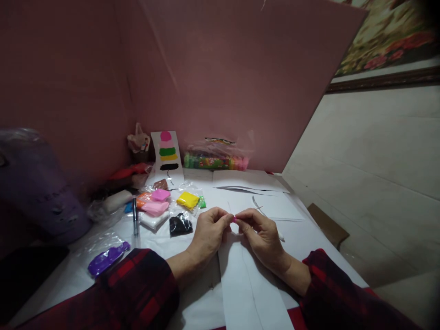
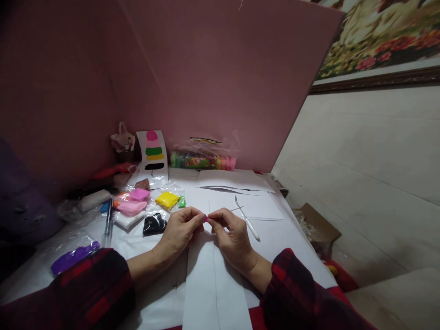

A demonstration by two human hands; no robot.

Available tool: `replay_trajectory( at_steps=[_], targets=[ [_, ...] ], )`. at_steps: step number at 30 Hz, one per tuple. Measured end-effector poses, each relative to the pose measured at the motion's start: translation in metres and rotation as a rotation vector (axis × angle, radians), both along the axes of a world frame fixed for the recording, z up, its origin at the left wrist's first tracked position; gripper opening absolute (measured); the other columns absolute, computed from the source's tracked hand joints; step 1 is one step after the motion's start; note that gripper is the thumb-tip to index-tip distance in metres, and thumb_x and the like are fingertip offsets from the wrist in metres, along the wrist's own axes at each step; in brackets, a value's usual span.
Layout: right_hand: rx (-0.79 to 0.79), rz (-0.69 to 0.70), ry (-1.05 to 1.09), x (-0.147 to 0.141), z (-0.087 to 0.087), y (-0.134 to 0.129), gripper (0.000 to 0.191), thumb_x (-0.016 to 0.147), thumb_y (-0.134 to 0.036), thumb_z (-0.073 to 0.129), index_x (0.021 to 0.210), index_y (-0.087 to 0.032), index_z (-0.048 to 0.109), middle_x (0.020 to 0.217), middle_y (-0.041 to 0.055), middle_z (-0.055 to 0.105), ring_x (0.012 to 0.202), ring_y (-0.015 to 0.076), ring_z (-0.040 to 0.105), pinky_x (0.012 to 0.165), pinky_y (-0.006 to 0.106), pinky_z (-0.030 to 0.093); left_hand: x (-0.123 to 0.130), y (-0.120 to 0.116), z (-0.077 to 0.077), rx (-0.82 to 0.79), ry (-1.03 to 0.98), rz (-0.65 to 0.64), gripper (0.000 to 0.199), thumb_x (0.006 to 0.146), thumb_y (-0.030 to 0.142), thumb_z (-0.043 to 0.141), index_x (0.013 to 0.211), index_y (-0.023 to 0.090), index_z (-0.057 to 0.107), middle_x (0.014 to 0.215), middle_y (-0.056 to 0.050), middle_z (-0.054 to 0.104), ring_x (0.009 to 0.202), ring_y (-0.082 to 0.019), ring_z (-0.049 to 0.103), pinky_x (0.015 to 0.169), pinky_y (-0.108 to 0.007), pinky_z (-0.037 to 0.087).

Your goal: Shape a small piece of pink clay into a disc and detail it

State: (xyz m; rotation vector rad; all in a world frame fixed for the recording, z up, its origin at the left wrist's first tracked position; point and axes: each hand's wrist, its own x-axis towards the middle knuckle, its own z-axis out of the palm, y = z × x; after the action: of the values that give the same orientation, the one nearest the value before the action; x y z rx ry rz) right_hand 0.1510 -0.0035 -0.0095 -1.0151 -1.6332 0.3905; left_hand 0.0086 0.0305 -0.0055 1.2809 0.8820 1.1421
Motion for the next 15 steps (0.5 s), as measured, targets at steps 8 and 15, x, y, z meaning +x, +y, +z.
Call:
replay_trajectory(
  at_steps=[8,15],
  targets=[
    [-0.061,0.084,-0.052,0.0015,-0.0018,-0.0017,0.011,0.084,-0.012,0.059,0.092,-0.019,0.060,0.079,0.0022,0.064,0.068,0.0156,0.062,0.065,0.030,0.051,-0.0011,-0.0013,0.0023,0.013,-0.019,-0.154,0.029,0.074,0.042,0.067,0.078,0.013,0.061,0.047,0.004,0.053,0.036,-0.007,0.042,0.036,-0.019,0.030],
    [-0.010,0.000,-0.145,-0.0007,0.0055,-0.0016,0.010,0.082,-0.012,0.061,0.090,-0.018,0.062,0.082,0.0026,0.059,0.066,0.0142,0.056,0.059,0.027,0.047,-0.0008,-0.0023,0.0029,0.002,-0.060,-0.080,0.022,0.071,0.035,0.066,0.072,0.014,0.057,0.045,0.004,0.053,0.036,-0.008,0.047,0.037,-0.018,0.034]
  ],
)
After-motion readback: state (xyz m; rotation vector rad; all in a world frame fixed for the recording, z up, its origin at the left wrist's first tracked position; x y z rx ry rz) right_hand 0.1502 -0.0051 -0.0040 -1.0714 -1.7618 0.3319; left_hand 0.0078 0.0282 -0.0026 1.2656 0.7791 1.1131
